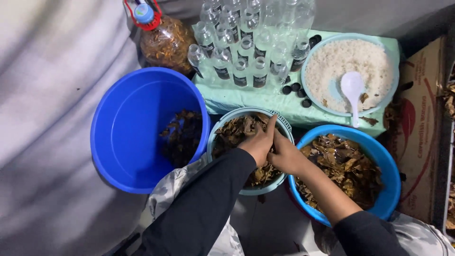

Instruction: Shredding dried leaves by hand into a bucket for processing

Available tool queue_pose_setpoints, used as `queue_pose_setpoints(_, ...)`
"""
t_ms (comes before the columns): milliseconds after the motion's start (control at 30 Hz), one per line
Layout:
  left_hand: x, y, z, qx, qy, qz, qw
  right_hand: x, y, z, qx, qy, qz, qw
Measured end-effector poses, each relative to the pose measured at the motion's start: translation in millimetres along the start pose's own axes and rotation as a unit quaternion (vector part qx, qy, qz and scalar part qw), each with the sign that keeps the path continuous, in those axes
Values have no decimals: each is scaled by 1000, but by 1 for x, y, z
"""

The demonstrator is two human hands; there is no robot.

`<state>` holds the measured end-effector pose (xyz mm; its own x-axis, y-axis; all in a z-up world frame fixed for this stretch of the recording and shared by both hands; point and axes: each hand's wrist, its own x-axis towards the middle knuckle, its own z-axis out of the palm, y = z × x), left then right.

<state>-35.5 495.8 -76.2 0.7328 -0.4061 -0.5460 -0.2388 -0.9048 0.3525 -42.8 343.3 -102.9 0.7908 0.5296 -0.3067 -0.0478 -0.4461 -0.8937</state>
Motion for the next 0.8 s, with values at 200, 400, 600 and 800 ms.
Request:
queue_pose_setpoints(200, 40, -24, 37, -13, -3, 30, 999, 12, 40, 7, -64, -3, -4, 998)
queue_pose_setpoints(400, 58, -35, 53, 52, 55, 65, 995, 3, 0, -7, -175, -6, -18, 984)
queue_pose_setpoints(600, 37, -20, 22, 83, 95, 87, 988, 5, 2, -19, -302, 23, -24, 953)
queue_pose_setpoints(800, 11, 10, -8, 98, 85, 49, 990, 2, 15, -8, -432, 103, -32, 895)
